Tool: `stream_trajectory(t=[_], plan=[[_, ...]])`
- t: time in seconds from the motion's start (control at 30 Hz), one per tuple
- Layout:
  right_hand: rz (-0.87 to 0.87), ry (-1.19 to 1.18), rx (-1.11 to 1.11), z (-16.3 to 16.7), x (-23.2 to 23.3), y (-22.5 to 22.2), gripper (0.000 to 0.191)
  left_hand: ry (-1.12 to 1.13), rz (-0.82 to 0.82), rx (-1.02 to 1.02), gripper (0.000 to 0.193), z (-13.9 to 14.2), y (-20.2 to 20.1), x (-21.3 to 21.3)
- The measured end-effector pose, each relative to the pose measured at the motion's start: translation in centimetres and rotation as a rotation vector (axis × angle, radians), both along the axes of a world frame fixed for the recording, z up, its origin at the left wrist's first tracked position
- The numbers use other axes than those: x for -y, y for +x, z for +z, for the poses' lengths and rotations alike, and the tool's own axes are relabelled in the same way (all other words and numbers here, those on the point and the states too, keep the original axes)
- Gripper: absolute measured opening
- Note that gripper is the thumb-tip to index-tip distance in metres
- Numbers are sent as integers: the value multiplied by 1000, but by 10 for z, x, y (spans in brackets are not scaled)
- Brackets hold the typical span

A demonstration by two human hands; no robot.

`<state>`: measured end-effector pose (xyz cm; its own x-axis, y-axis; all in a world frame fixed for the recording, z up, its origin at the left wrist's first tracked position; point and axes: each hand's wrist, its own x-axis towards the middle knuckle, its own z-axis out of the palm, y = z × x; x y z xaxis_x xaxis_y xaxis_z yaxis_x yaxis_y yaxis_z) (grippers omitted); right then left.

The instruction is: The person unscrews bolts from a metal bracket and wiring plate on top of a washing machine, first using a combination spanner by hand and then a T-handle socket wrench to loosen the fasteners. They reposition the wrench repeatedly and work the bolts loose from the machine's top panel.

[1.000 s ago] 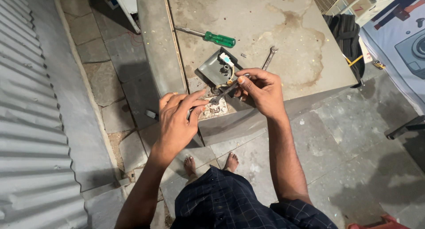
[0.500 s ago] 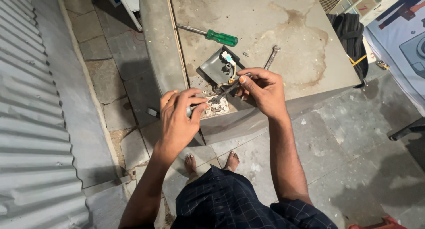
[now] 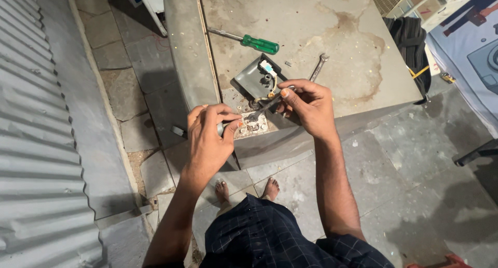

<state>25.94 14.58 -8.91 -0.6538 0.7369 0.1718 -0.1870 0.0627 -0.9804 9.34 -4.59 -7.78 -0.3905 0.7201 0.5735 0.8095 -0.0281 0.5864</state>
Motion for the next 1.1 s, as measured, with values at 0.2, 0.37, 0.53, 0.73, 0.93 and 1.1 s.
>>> stream_trajectory(t=[0.2, 0.37, 0.53, 0.73, 0.93, 1.1], plan=[[-3, -16, -5, 1, 0, -1, 18, 16, -40, -54, 38, 5, -2, 4], [10, 15, -9, 1, 1, 0, 18, -56, -37, -71, 28, 3, -3, 5], [1, 2, 1, 2, 1, 0, 18, -61, 51, 43, 42, 1, 4, -2], [14, 0, -9, 0, 0, -1, 18, -3, -57, -97, 45, 7, -5, 7], [18, -3, -7, 0, 0, -2, 19, -34, 34, -26, 45, 3, 1, -2], [8, -55, 14, 1, 1, -2, 18, 36, -8, -8, 52, 7, 2, 0]])
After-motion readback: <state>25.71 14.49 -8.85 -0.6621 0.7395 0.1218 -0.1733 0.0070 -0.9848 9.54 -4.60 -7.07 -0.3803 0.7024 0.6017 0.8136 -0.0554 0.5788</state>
